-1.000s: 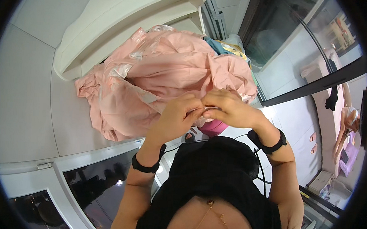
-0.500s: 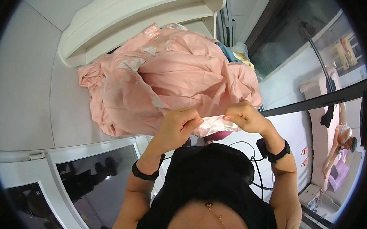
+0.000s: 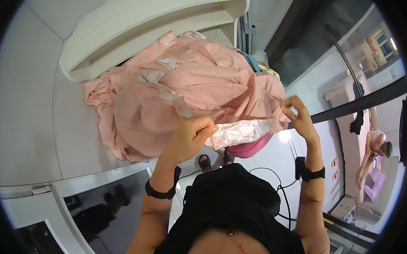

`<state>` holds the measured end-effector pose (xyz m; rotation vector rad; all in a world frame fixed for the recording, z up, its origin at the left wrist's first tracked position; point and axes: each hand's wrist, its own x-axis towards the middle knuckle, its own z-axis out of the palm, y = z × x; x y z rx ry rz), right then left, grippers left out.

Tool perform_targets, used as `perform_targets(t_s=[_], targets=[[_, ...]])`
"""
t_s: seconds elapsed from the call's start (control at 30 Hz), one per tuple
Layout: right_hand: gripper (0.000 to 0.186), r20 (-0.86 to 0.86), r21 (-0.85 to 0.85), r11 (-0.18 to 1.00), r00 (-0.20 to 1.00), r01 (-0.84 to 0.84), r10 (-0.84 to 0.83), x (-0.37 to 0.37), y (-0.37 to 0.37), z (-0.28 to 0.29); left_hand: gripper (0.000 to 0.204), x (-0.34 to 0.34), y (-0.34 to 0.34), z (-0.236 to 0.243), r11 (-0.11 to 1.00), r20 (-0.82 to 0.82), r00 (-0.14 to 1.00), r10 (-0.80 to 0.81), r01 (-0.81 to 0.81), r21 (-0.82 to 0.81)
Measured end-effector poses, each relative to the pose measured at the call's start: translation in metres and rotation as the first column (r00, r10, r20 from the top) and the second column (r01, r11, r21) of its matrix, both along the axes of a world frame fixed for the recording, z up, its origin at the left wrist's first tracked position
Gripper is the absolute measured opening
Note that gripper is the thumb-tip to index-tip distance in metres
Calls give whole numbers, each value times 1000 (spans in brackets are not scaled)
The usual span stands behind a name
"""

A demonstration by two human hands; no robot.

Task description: Inspecting a pink garment with lace trim near a laundry area.

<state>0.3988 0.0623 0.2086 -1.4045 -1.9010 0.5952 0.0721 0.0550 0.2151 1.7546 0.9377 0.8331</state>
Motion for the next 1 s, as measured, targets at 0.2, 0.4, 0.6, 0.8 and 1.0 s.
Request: perform_targets(t_s=[0.2,0.4,0.6,0.8,1.0], targets=[[19,-142,-138,821,832,-554,537,-114,-13,43,14,29,-6,29,997,5,998,-67,67,-26],[16,-274,128,863,818,-489,505,-105,-14,29,12,38,-11,40,996,-68,998,-1,7,93],[13,-353,-90,855,819,-510,452,-80,-19,39,11,41,-19,51,995,-140,987,80,-70,75],[13,-477,-129,937,849,-324,228,-37,-17,27,11,2,6,60,933,-198,971,134,-56,356],[19,-478,-75,995,874,62,-90,8,-9,49,10,-44,37,100,965,-350,916,196,-244,-100]])
